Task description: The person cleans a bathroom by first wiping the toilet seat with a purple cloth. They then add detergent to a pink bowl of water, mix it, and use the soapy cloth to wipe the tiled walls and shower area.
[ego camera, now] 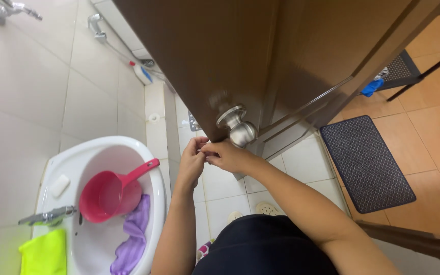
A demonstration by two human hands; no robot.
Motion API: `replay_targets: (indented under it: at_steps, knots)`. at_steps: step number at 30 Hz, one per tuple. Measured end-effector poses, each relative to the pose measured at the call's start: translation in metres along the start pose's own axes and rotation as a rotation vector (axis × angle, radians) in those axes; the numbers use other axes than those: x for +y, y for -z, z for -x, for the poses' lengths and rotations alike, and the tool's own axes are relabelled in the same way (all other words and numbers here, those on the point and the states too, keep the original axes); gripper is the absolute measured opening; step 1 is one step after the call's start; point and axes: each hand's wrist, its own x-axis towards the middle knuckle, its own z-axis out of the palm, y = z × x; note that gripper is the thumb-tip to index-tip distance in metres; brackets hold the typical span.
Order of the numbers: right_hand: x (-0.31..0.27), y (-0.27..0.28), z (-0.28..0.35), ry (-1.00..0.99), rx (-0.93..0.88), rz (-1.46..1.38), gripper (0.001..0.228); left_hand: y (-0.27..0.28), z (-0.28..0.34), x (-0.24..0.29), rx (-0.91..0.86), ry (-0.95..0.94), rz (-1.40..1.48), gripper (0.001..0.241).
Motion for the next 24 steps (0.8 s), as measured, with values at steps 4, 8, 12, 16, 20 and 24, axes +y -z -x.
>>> replay_targets:
  at_steps: [4,8,12,16,20,24]
  knots:
    - [-0.026,-0.001,-0.004,-0.071,0.061,0.128,0.024,0.008,-0.004,0.003,-0.019,-0.022,-0.011,0.041]
    - [-0.031,-0.008,-0.019,-0.145,0.087,0.091,0.029,0.02,0.005,0.006,0.059,-0.085,-0.028,0.031]
    - [-0.053,-0.024,-0.043,-0.198,0.125,0.03,0.031,0.044,0.024,0.001,0.23,-0.164,-0.017,0.026]
    - [-0.071,-0.06,-0.07,0.045,0.063,0.01,0.029,0.079,0.059,0.012,0.417,-0.241,-0.027,0.028]
    - [-0.09,-0.101,-0.112,0.164,-0.131,-0.023,0.021,0.113,0.098,0.026,0.659,-0.242,-0.109,0.023]
    - [-0.121,-0.141,-0.144,0.139,-0.342,0.198,0.025,0.137,0.138,0.022,0.956,-0.111,-0.25,0.02]
